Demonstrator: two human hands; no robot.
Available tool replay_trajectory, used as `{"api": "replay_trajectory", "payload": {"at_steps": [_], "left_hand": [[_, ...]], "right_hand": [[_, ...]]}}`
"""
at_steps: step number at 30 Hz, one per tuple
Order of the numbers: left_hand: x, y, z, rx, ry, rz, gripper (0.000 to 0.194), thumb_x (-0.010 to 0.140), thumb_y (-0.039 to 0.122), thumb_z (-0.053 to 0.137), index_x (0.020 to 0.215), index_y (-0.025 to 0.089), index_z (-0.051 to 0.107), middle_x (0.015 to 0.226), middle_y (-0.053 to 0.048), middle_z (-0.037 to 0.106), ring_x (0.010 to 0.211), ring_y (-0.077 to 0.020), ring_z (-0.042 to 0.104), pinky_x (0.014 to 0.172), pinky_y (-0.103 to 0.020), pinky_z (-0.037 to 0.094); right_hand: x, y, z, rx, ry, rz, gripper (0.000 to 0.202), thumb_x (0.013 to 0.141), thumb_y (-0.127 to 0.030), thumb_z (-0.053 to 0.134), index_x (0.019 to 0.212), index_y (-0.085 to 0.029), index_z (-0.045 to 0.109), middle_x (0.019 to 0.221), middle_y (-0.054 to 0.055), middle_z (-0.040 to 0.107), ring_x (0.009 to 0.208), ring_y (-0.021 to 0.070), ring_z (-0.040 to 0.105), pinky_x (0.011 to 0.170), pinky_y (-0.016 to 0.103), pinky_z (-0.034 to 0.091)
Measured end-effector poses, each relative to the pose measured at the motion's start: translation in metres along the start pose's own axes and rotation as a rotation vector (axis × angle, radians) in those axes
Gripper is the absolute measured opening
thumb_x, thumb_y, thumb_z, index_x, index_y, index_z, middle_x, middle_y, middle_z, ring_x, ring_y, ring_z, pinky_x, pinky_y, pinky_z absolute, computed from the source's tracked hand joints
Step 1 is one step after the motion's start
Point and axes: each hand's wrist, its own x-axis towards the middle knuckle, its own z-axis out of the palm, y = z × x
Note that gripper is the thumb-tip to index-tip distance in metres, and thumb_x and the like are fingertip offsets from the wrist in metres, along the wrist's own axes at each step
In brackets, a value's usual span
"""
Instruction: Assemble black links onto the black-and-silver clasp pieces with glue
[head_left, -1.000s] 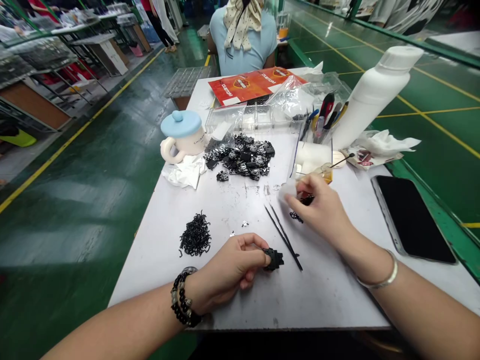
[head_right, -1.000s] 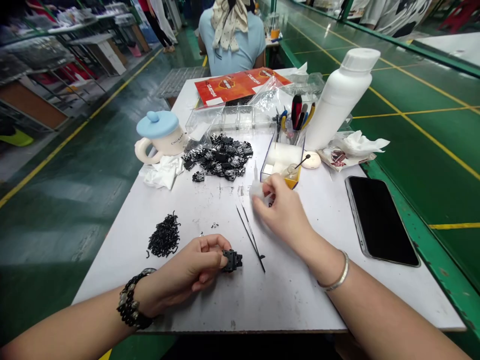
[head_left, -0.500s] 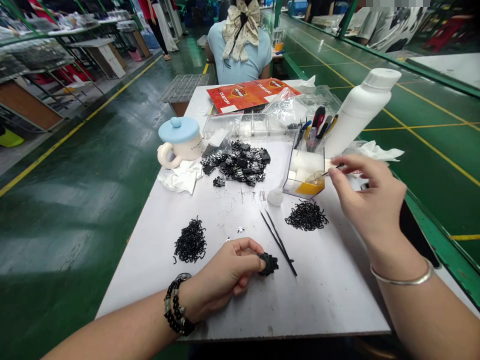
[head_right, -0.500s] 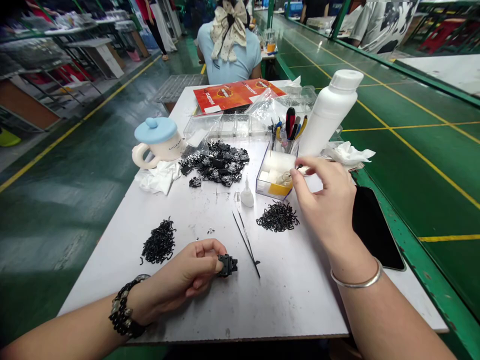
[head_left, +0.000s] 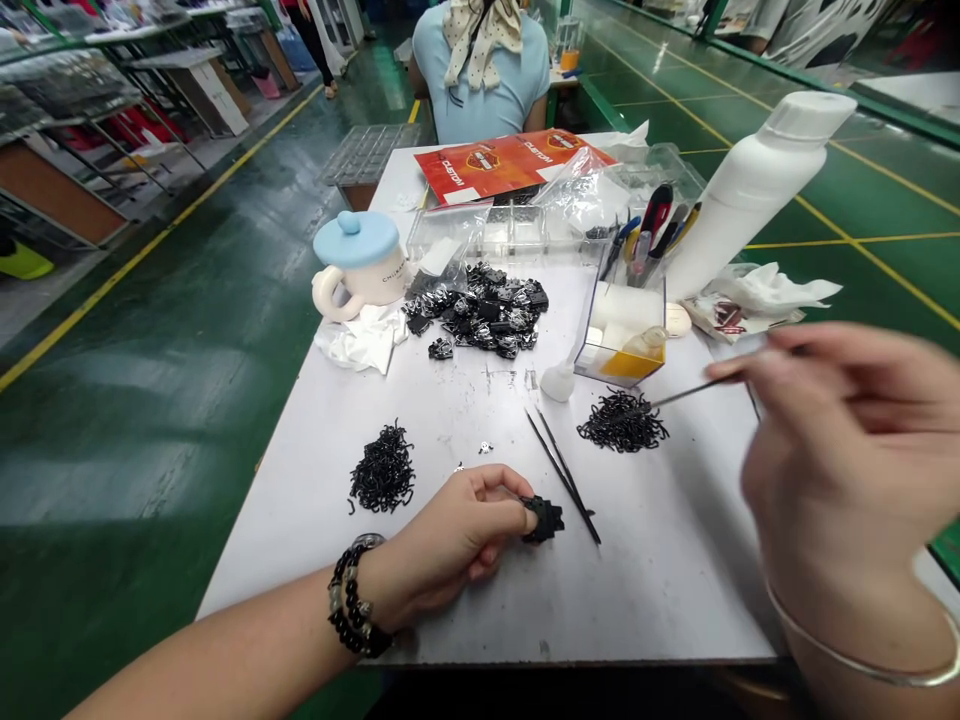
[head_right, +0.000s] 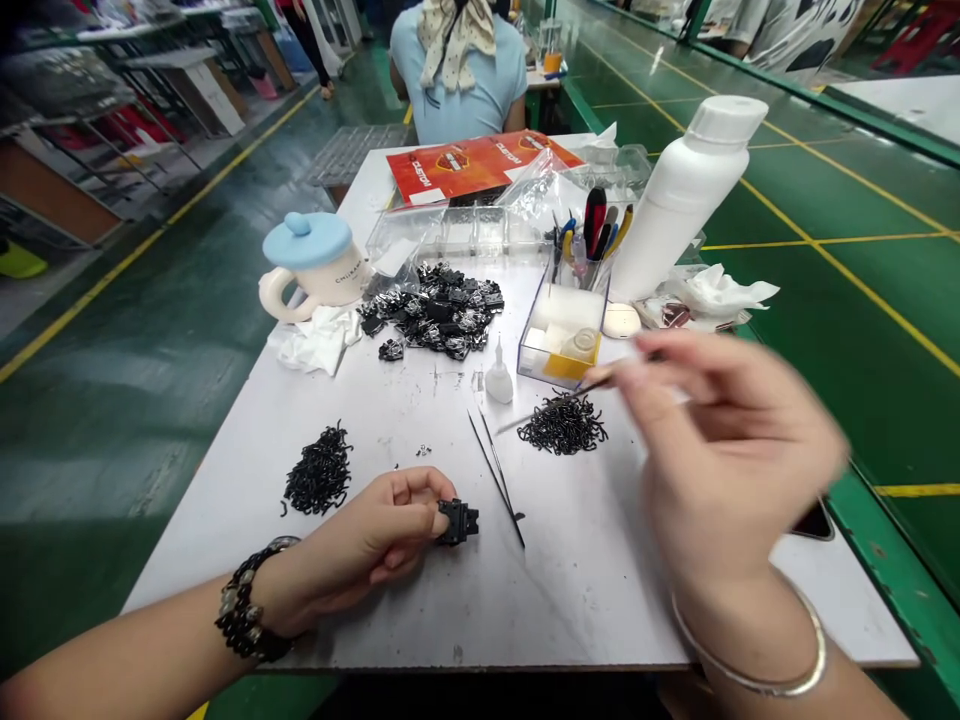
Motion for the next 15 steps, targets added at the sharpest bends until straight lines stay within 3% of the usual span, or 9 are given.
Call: {"api": "replay_trajectory", "payload": {"at_steps": [3, 5, 15], "left_hand": [[0.0, 0.0, 0.0, 0.004, 0.003, -0.004, 0.02, 0.063, 0.016, 0.06, 0.081, 0.017, 0.05, 0.038, 0.012, 0.041, 0.028, -0.0019, 0.022, 0.029, -0.013, 0.016], [0.001, 0.0, 0.001, -0.001, 0.007, -0.008, 0.02, 0.063, 0.016, 0.06, 0.08, 0.017, 0.05, 0.038, 0.012, 0.041, 0.029, -0.0018, 0.022, 0.029, -0.013, 0.016], [0.001, -0.001, 0.0, -0.006, -0.014, -0.003, 0.019, 0.063, 0.014, 0.058, 0.08, 0.017, 0.05, 0.041, 0.011, 0.042, 0.03, -0.0014, 0.021, 0.029, -0.013, 0.016]], "right_hand": [[-0.017, -0.012, 0.018, 0.174, -0.076, 0.13, 0.019, 0.075, -0.012, 0.071, 0.091, -0.02, 0.068, 0.078, 0.001, 0.064, 0.065, 0.0169, 0.064, 0.063, 0.032, 0.051], [-0.023, -0.016, 0.024, 0.172, -0.148, 0.148, 0.018, 0.075, -0.01, 0.07, 0.09, -0.019, 0.068, 0.08, 0.002, 0.065, 0.067, 0.0171, 0.066, 0.064, 0.031, 0.053], [-0.027, -0.017, 0.025, 0.086, -0.202, 0.177, 0.015, 0.074, -0.016, 0.071, 0.087, -0.023, 0.068, 0.081, 0.003, 0.065, 0.074, 0.0226, 0.065, 0.065, 0.039, 0.052]]}}
